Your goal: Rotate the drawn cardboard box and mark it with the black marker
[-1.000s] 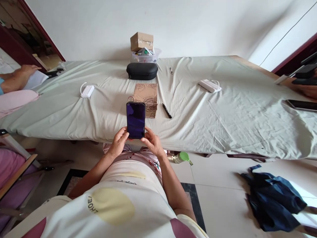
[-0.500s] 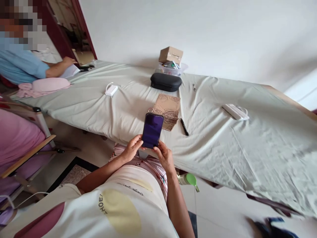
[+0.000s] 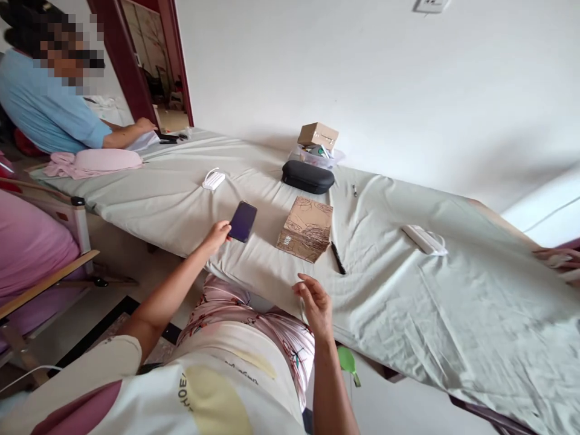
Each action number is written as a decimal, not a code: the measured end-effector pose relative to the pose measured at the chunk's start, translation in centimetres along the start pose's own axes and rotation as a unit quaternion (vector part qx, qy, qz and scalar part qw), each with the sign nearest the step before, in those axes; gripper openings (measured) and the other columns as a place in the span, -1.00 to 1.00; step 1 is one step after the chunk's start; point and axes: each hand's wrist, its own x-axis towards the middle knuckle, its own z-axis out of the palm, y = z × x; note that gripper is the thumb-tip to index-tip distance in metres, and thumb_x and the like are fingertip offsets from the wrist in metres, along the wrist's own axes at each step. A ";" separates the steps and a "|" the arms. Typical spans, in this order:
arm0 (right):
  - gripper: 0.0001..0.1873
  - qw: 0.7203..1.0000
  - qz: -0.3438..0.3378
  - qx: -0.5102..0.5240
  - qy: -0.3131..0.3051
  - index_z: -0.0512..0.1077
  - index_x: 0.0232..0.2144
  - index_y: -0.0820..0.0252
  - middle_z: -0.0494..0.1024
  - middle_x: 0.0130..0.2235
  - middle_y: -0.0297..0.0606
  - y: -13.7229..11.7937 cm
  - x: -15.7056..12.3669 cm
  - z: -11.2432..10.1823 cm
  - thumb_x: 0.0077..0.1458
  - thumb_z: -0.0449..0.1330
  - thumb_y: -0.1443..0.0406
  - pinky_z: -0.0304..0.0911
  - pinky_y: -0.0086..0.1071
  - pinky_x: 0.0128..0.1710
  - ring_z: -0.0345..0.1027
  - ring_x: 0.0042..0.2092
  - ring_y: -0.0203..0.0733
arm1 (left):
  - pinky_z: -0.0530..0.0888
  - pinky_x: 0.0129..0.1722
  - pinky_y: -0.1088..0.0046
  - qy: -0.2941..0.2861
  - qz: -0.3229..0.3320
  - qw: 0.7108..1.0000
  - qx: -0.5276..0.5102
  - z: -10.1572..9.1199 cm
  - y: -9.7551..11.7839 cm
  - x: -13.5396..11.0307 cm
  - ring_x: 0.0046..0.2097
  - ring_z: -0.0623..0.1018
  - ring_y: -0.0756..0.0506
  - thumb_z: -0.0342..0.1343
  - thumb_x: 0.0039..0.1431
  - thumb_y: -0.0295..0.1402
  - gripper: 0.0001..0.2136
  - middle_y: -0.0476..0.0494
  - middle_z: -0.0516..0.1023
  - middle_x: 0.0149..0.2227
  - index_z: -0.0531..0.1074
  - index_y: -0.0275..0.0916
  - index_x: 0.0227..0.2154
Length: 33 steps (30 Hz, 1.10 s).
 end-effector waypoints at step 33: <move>-0.53 0.931 0.011 -0.270 0.245 0.50 0.07 0.20 0.65 -0.22 -0.13 4.1 12.7 -4.7 0.31 -0.08 0.20 0.40 -0.15 -0.06 0.51 -0.23 -0.06 | 0.53 -0.02 0.38 0.001 0.163 0.949 0.271 13.6 -0.2 0.5 -0.09 0.67 -0.13 -0.05 0.15 -0.64 -0.62 -0.17 0.69 -0.14 0.55 -0.24 -0.09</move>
